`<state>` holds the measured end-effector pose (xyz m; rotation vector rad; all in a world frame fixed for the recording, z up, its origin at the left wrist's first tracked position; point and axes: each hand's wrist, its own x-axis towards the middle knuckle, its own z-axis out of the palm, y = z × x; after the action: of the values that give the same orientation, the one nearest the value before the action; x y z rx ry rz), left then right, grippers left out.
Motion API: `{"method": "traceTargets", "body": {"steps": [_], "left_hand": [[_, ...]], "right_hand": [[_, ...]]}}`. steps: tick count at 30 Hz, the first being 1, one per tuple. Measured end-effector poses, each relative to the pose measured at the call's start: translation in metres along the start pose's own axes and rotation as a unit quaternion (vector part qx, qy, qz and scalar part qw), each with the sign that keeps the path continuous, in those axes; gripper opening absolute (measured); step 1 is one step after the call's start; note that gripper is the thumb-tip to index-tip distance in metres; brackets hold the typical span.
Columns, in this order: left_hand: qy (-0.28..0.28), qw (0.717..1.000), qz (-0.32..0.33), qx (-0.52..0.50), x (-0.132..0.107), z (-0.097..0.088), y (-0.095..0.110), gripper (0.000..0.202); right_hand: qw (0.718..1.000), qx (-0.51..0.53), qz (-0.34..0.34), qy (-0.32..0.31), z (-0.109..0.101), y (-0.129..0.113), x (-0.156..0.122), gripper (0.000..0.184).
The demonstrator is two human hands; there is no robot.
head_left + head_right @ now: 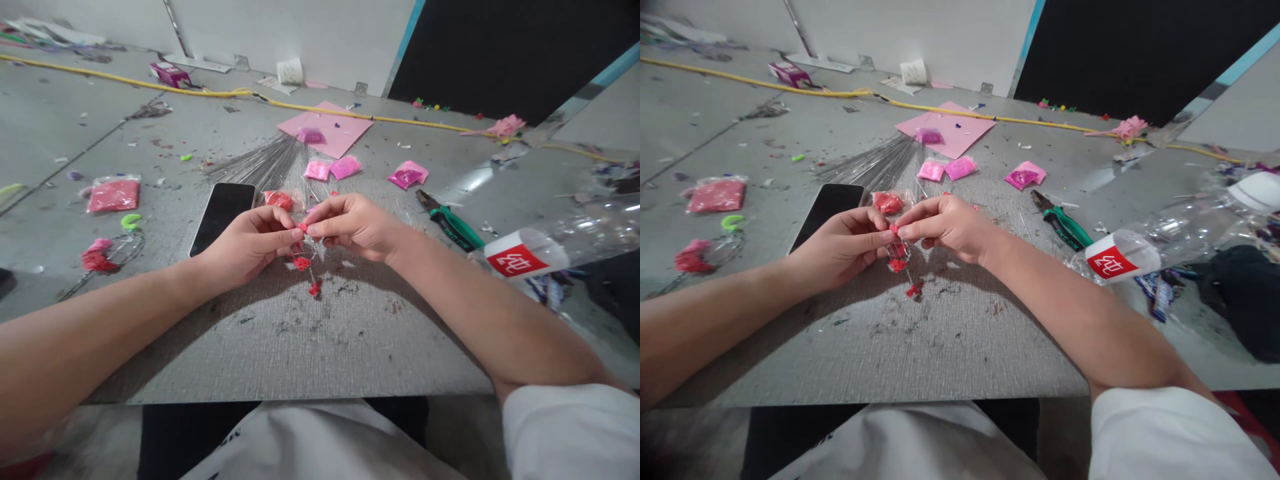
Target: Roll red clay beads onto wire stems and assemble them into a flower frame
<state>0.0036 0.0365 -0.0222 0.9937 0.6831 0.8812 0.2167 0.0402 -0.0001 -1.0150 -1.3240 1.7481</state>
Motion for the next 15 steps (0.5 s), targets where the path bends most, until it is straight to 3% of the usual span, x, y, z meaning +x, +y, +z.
{"method": "traceTargets", "body": {"steps": [10,15], "left_hand": [[0.037,0.999,0.016,0.017,-0.0018,0.0045,-0.001,0.025],[0.025,1.0,-0.002,0.016,-0.0019,0.0049,0.0002,0.024]], "right_hand": [[0.998,0.041,0.021,0.036,0.0087,-0.0006,-0.002,0.024],[0.997,0.056,0.034,0.03,0.0069,-0.001,-0.0024,0.023]]}}
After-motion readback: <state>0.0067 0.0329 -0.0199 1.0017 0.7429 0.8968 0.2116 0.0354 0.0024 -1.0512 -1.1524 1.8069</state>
